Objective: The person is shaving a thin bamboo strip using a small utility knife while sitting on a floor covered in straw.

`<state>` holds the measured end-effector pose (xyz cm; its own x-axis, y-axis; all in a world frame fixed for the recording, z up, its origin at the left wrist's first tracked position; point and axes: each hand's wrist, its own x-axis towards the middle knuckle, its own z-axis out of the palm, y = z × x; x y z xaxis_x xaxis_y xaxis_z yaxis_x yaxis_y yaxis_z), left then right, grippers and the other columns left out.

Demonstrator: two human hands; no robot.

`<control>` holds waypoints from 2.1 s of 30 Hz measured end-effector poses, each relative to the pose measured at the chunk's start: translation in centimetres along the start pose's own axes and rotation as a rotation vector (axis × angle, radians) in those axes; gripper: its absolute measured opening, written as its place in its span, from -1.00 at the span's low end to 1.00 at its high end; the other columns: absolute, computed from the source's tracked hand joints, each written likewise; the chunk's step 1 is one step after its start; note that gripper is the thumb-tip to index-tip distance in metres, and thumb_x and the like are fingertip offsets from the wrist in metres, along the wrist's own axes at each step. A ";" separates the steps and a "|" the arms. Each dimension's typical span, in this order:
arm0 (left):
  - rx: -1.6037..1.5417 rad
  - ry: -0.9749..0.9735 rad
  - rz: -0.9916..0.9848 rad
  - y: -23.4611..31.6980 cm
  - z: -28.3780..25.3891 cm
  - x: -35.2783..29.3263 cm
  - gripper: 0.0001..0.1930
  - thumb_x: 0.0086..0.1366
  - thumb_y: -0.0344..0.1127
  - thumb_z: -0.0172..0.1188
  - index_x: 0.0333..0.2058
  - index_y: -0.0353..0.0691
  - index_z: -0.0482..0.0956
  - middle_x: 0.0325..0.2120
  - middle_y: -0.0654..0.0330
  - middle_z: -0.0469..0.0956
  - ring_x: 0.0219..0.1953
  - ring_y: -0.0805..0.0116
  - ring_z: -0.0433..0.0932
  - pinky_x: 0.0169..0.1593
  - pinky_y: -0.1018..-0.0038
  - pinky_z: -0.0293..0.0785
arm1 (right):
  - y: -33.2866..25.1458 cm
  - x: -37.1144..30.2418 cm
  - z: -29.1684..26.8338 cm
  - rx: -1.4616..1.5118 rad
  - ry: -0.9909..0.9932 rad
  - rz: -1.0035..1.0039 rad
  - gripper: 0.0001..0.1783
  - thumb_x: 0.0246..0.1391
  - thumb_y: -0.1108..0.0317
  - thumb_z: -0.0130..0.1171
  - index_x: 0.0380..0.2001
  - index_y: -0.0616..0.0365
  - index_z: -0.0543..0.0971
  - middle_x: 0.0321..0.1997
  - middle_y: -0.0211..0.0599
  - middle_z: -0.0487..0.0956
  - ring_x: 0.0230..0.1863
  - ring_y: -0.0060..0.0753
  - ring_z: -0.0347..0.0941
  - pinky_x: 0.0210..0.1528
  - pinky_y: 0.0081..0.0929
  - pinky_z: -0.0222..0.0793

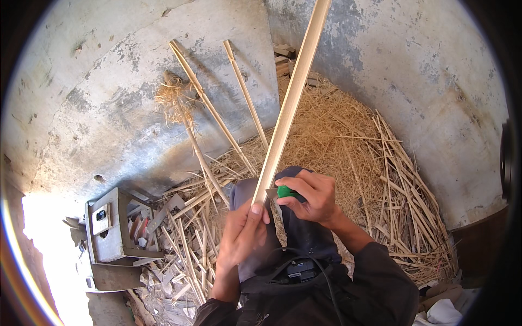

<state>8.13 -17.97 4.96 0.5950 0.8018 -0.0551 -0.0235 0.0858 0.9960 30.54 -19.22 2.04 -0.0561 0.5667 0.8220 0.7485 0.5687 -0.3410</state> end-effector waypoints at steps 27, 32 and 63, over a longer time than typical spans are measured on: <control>-0.090 -0.014 -0.094 -1.2 -0.4 -1.4 -0.55 0.71 -0.03 -0.11 -0.39 -0.15 0.38 -0.69 0.50 0.22 -0.68 0.70 0.15 -0.60 0.60 0.05 | 0.4 0.4 -0.5 -0.055 0.054 -0.036 -0.60 0.13 -0.07 0.47 -0.17 -0.01 0.74 -0.52 -0.50 0.55 -0.60 -0.42 0.47 -0.56 -0.44 0.32; -0.102 -0.042 -0.133 -1.7 -0.5 -2.2 -0.54 0.72 -0.05 -0.13 -0.42 -0.14 0.36 -0.66 0.51 0.24 -0.65 0.72 0.14 -0.58 0.60 0.06 | 0.7 0.5 -0.7 -0.042 0.074 0.001 -0.61 0.14 -0.06 0.47 -0.19 0.00 0.75 -0.52 -0.48 0.57 -0.61 -0.39 0.49 -0.56 -0.42 0.34; -0.093 -0.084 -0.374 -6.5 -3.3 -6.3 -0.56 0.71 -0.05 -0.08 -0.43 -0.13 0.34 -0.69 0.42 0.23 -0.70 0.59 0.20 -0.62 0.56 0.12 | 13.6 3.3 -1.9 -0.113 0.300 0.262 -0.51 0.38 -0.11 0.27 -0.18 0.16 0.78 -0.49 -0.38 0.66 -0.56 -0.53 0.48 -0.55 -0.51 0.29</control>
<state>1.92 -21.66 -1.41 0.6400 0.6540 -0.4033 0.1371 0.4193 0.8974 41.84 -10.76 0.94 0.3284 0.4749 0.8165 0.7809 0.3498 -0.5176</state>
